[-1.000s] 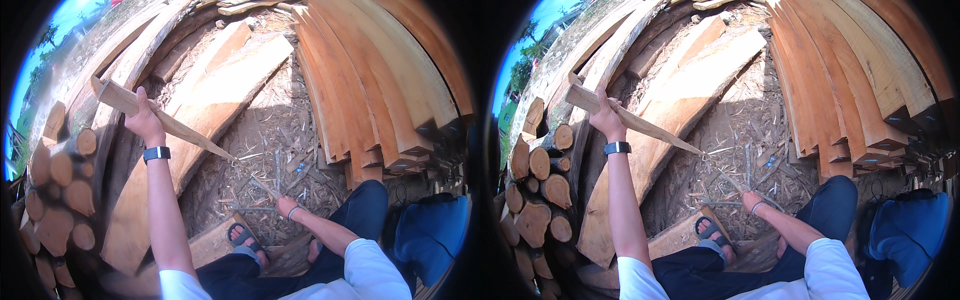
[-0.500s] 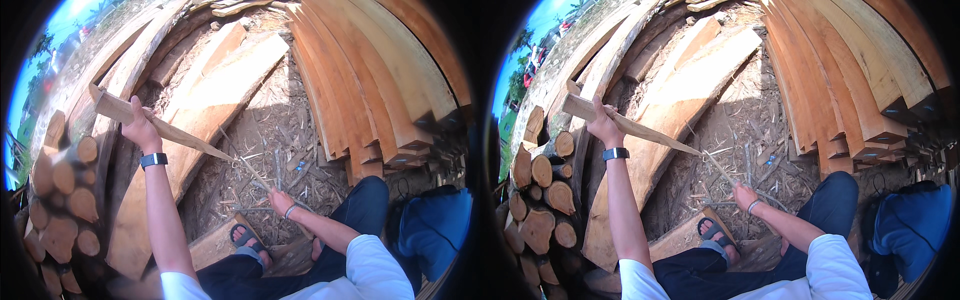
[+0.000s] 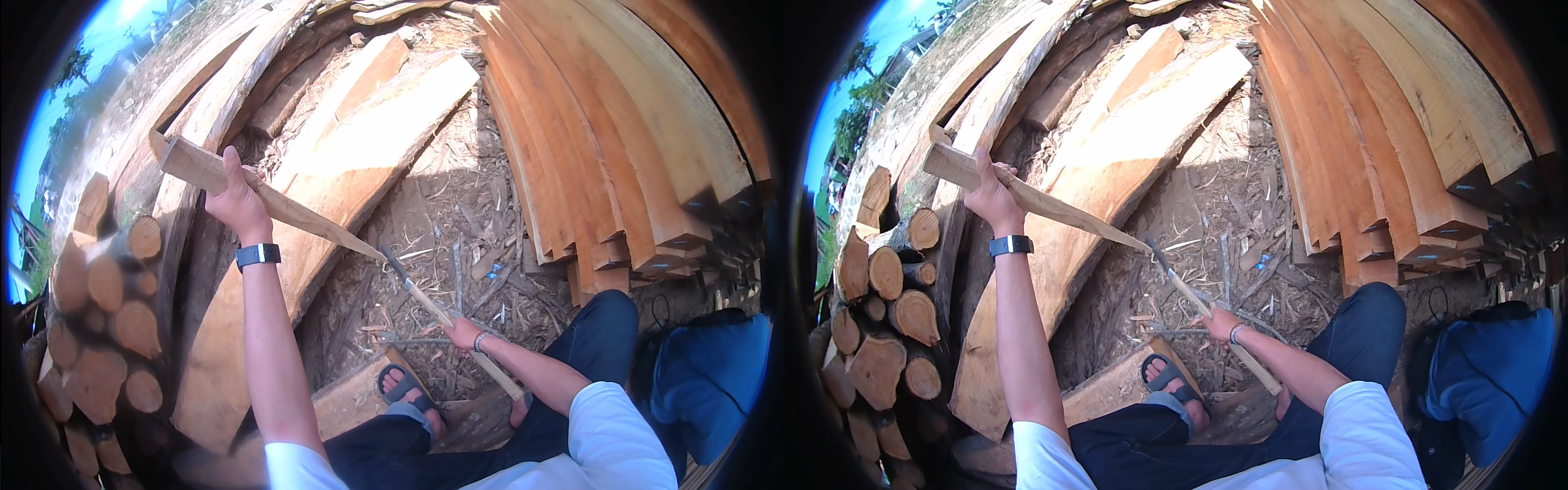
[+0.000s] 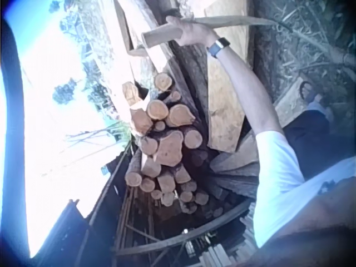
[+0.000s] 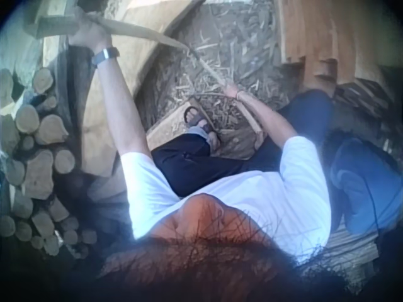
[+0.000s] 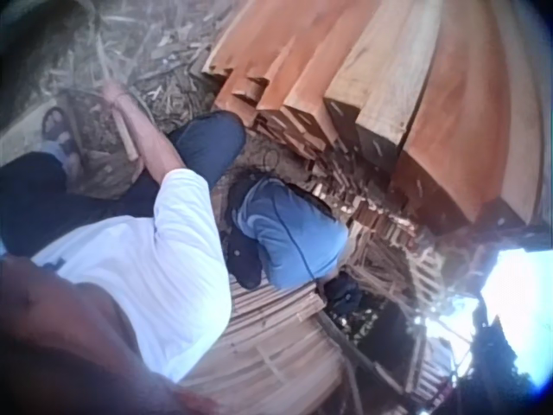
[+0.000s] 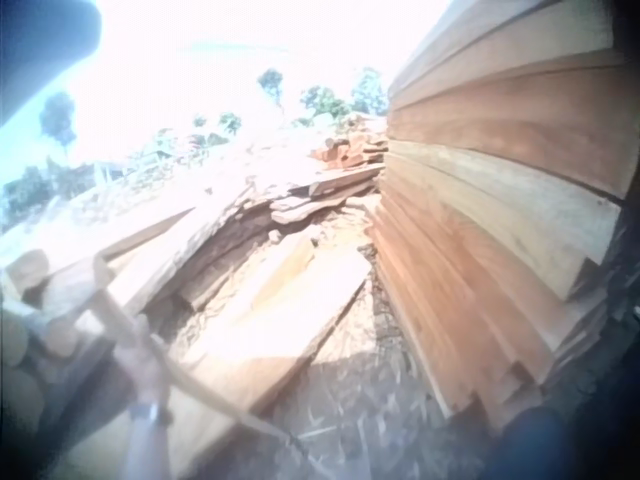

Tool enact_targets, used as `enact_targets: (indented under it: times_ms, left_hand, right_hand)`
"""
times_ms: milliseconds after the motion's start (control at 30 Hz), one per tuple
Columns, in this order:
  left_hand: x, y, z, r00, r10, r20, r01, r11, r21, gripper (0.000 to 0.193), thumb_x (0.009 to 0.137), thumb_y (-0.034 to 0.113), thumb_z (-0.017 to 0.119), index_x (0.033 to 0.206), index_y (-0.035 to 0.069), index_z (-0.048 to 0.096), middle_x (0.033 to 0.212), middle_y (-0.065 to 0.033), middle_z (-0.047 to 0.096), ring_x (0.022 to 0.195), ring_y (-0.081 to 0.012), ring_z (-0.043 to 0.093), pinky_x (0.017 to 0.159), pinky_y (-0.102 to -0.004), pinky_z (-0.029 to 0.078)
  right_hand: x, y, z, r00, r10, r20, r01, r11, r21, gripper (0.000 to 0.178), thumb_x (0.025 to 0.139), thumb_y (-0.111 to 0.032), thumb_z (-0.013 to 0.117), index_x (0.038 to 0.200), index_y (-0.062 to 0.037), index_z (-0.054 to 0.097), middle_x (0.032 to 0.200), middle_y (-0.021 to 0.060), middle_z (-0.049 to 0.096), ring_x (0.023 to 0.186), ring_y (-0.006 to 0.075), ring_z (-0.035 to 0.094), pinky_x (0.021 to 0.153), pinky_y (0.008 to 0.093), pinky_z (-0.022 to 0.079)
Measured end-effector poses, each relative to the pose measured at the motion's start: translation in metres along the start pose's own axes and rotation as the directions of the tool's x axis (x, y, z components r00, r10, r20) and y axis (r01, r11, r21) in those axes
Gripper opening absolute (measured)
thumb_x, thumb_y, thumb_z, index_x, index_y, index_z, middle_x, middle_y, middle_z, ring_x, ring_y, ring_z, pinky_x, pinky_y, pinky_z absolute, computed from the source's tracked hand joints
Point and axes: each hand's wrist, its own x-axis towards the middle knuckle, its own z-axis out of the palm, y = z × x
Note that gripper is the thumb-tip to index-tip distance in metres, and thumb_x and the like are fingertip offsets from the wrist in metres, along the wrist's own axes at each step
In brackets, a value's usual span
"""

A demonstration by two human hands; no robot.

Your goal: The person uses a saw to cut a thin strip from a wooden board and then handles the strip while sitting among stacks of lumber.

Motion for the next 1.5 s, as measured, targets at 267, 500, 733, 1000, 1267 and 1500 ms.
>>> enact_targets:
  times_ms: [267, 500, 733, 1000, 1267, 1500]
  left_hand:
    - [0.005, -0.009, -0.015, 1.000, -0.016, -0.024, 0.017, 1.000, 0.020, 0.033, 0.087, 0.030, 0.076, 0.091, 0.001, 0.061, 0.066, -0.0061, 0.060, 0.054, -0.0134, 0.059, 0.051, -0.0279, 0.051]
    - [0.005, -0.006, -0.018, 1.000, -0.018, -0.022, 0.018, 1.000, 0.002, 0.033, 0.086, 0.031, 0.077, 0.090, 0.002, 0.060, 0.066, -0.0048, 0.059, 0.054, -0.0132, 0.059, 0.051, -0.0282, 0.052]
    - [0.008, -0.008, -0.012, 0.999, 0.031, -0.018, -0.030, 0.998, 0.049, 0.035, 0.086, 0.032, 0.076, 0.088, 0.001, 0.060, 0.067, -0.0066, 0.062, 0.054, -0.0137, 0.060, 0.051, -0.0286, 0.052]
    - [0.002, -0.008, -0.011, 1.000, -0.017, 0.026, 0.017, 1.000, 0.007, 0.038, 0.085, 0.033, 0.078, 0.088, -0.001, 0.060, 0.070, -0.0071, 0.063, 0.055, -0.0135, 0.062, 0.051, -0.0273, 0.054]
    - [0.000, -0.001, -0.013, 0.995, -0.050, 0.082, 0.051, 0.999, -0.009, 0.040, 0.084, 0.034, 0.078, 0.087, -0.001, 0.060, 0.067, -0.0082, 0.062, 0.054, -0.0148, 0.063, 0.050, -0.0280, 0.053]
    - [0.001, -0.003, -0.007, 0.989, -0.077, 0.130, 0.086, 0.994, -0.068, 0.038, 0.084, 0.033, 0.078, 0.085, -0.001, 0.060, 0.066, -0.0077, 0.062, 0.054, -0.0149, 0.063, 0.051, -0.0286, 0.053]
  right_hand:
    - [-0.030, -0.068, -0.015, 0.991, 0.022, 0.129, -0.057, 0.960, 0.273, 0.030, 0.102, -0.031, 0.045, 0.101, -0.0007, 0.047, 0.056, 0.0077, 0.049, 0.044, 0.0205, 0.052, 0.040, 0.0406, 0.044]
    - [-0.038, -0.074, -0.027, 0.901, -0.317, -0.296, 0.171, 0.887, -0.428, 0.022, 0.095, -0.018, 0.046, 0.104, 0.0014, 0.039, 0.074, 0.0322, 0.062, 0.072, 0.0544, 0.059, 0.069, 0.0581, 0.049]
    - [-0.024, -0.013, -0.009, 0.963, -0.242, -0.117, 0.138, 0.820, -0.556, 0.025, 0.096, -0.019, 0.046, 0.098, 0.0063, 0.048, 0.079, 0.0342, 0.063, 0.081, 0.0527, 0.063, 0.074, 0.0578, 0.050]
    - [-0.031, -0.051, -0.014, 0.956, -0.195, -0.218, 0.065, 0.869, -0.491, 0.029, 0.095, -0.020, 0.047, 0.101, 0.0073, 0.051, 0.084, 0.0345, 0.065, 0.083, 0.0504, 0.065, 0.077, 0.0560, 0.052]
    - [-0.038, -0.061, -0.005, 0.945, -0.208, -0.253, 0.074, 0.888, -0.454, 0.031, 0.094, -0.021, 0.047, 0.096, 0.0091, 0.054, 0.084, 0.0350, 0.065, 0.082, 0.0504, 0.065, 0.079, 0.0560, 0.052]
    - [-0.025, -0.027, -0.012, 0.954, -0.208, -0.216, 0.071, 0.857, -0.511, 0.031, 0.096, -0.023, 0.048, 0.099, 0.0076, 0.054, 0.080, 0.0346, 0.064, 0.081, 0.0515, 0.064, 0.077, 0.0571, 0.051]
